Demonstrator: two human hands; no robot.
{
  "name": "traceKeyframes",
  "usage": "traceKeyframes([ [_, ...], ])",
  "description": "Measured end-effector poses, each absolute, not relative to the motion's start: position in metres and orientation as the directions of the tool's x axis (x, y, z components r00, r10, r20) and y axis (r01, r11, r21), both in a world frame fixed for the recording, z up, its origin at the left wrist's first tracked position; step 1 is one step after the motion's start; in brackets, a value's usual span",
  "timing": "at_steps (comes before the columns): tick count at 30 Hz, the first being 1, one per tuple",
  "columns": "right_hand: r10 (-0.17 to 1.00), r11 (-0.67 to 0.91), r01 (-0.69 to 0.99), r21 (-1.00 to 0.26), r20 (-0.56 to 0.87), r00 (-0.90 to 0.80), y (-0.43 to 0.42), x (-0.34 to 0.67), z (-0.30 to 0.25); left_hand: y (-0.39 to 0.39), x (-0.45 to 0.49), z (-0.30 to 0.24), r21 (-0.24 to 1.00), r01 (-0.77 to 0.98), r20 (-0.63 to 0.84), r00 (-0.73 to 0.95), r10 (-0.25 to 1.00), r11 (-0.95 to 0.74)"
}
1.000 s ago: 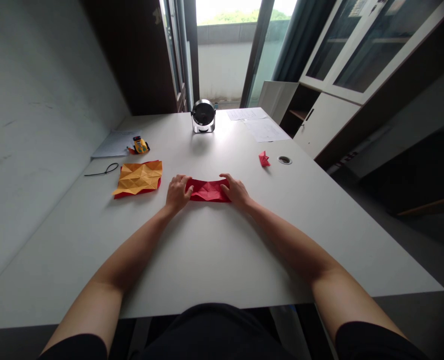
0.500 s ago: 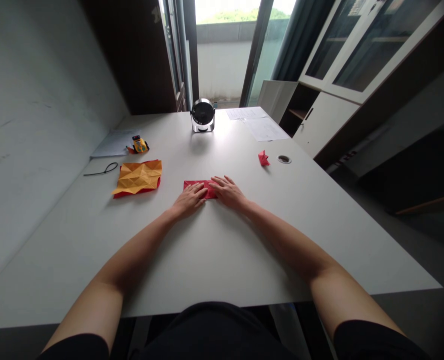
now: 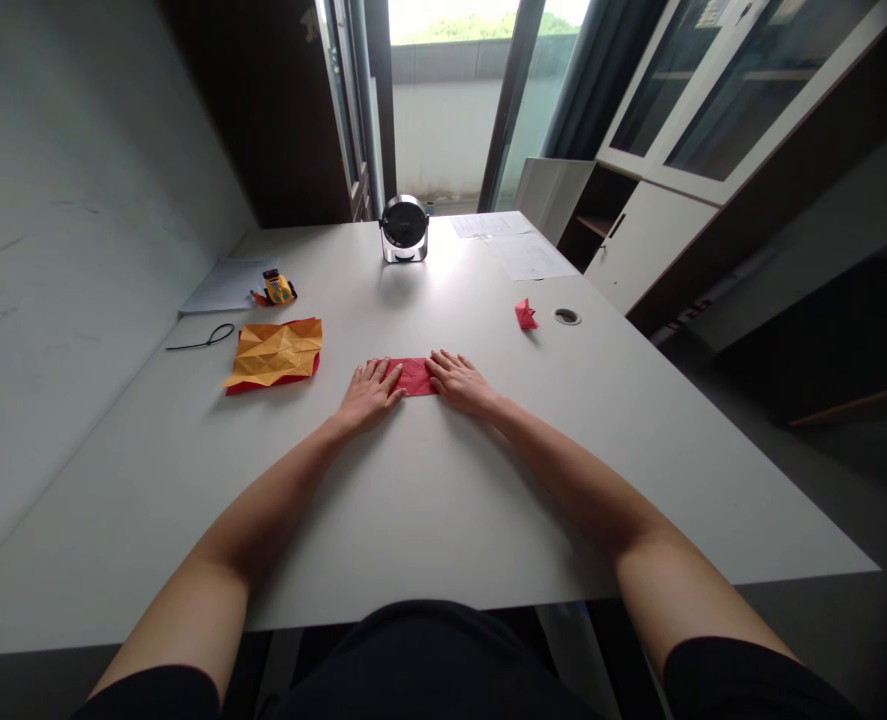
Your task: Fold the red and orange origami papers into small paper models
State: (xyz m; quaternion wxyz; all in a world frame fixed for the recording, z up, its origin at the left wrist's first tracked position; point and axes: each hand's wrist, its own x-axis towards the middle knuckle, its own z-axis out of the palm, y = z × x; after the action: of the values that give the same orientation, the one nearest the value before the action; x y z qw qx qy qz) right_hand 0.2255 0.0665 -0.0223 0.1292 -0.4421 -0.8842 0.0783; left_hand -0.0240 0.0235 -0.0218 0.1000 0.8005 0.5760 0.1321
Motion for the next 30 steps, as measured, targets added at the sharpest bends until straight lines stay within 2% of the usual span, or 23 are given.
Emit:
traceKeyframes([
  [6,0.853,0.513,0.829,-0.223,0.244,-0.462,0.07,0.23,-0.022,0.026,-0.029,-0.022,0.319,0.927,0.18,0.143,0.973,-0.196],
  [11,0.767,0.631,0.75,-0.199,0.308,-0.563,0.062,0.224,-0.008,0.028,-0.036,-0.02,0.345,0.93,0.221,0.052,0.974,-0.128],
  [16,0.675,0.737,0.628,-0.249,0.222,-0.704,0.056,0.218,-0.005,0.026,-0.036,-0.012,0.372,0.904,0.296,0.099,0.95,-0.21],
  [23,0.679,0.73,0.609,-0.31,0.235,-0.695,0.065,0.223,-0.014,0.02,-0.031,-0.001,0.445,0.822,0.359,0.2,0.912,-0.356],
  [26,0.683,0.727,0.605,-0.326,0.245,-0.688,0.07,0.226,-0.016,0.02,-0.03,-0.002,0.442,0.785,0.332,0.306,0.892,-0.433],
  [30,0.703,0.708,0.623,-0.333,0.246,-0.667,0.073,0.228,-0.018,0.02,-0.027,-0.004,0.375,0.744,0.299,0.468,0.832,-0.553],
])
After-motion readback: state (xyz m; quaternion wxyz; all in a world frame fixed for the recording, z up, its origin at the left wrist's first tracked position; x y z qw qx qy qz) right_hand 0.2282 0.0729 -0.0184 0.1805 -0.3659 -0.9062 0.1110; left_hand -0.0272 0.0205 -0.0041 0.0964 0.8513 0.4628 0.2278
